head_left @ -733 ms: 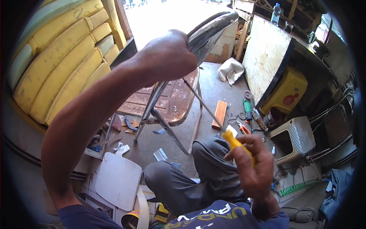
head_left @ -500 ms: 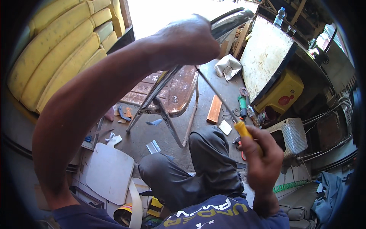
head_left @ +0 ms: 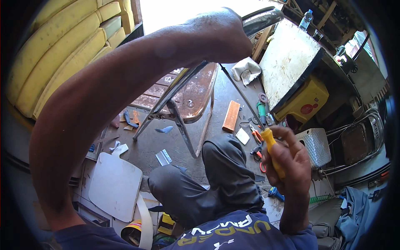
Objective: The person prepares and attaches a wooden support to a metal chair frame using a screwdriver and screws while sitting on the floor.
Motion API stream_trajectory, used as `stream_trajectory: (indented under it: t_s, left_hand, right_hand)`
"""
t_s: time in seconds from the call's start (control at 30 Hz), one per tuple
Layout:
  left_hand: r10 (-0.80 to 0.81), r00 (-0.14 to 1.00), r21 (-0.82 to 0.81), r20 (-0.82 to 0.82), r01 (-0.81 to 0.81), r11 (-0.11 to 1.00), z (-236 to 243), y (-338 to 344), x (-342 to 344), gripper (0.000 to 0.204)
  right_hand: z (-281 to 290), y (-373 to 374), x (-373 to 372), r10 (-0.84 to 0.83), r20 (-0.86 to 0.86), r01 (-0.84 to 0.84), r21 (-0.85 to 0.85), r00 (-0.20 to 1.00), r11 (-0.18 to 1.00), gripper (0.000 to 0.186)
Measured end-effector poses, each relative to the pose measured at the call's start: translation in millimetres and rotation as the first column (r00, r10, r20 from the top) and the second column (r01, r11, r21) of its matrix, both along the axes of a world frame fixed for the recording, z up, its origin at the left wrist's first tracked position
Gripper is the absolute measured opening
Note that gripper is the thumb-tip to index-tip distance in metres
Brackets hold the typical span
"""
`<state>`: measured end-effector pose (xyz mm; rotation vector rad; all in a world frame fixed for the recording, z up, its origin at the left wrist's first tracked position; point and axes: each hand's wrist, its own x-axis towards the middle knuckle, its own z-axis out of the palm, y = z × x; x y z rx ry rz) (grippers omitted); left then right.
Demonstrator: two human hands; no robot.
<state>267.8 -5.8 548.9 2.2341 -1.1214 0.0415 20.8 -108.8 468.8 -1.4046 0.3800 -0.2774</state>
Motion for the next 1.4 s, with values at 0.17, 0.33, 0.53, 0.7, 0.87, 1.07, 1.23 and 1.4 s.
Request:
stream_trajectory:
  t_s: [0.17,0.33,0.53,0.7,0.87,1.07,1.23,1.4]
  left_hand:
    - [0.014,0.998,0.009,0.061,-0.015,1.000,-0.4,-6.0,2.9,0.030]
    - [0.020,0.998,0.026,0.056,-0.022,0.999,0.2,-6.3,4.8,0.029]
    - [0.035,0.995,0.003,0.093,-0.036,0.999,-3.6,-10.6,3.3,0.028]
    - [0.043,0.998,0.030,0.054,-0.045,0.999,-1.9,-7.8,5.6,0.026]
    - [0.043,0.996,0.004,0.072,-0.043,0.999,4.2,6.8,1.7,0.026]
    - [0.012,0.999,-0.010,0.031,-0.012,1.000,3.7,-5.3,-15.3,0.031]
    - [0.045,0.996,-0.005,0.079,-0.045,0.999,12.0,20.4,-12.4,0.034]
    - [0.054,0.999,0.010,-0.004,-0.054,0.999,13.3,15.0,-19.1,0.035]
  right_hand:
    - [-11.8,1.2,-0.8,-0.114,0.070,0.133,-0.410,0.991,0.903,0.036]
    - [1.5,-3.7,2.1,0.031,0.029,-0.036,0.179,0.999,0.983,0.040]
    - [-9.3,-0.5,1.4,-0.127,0.044,0.135,-0.334,0.991,0.933,0.043]
    - [9.5,-11.9,2.8,0.081,-0.021,-0.071,0.284,0.997,0.956,0.038]
    - [-16.2,-2.1,4.7,0.008,0.153,0.072,-0.510,0.988,0.857,0.033]
    - [4.1,-8.7,-5.6,-0.002,-0.019,0.001,-0.034,1.000,0.999,0.030]
    - [-9.3,4.2,5.3,-0.010,0.070,0.043,-0.489,0.998,0.871,0.037]
    - [1.8,-5.3,4.3,0.098,0.035,-0.099,0.048,0.995,0.994,0.035]
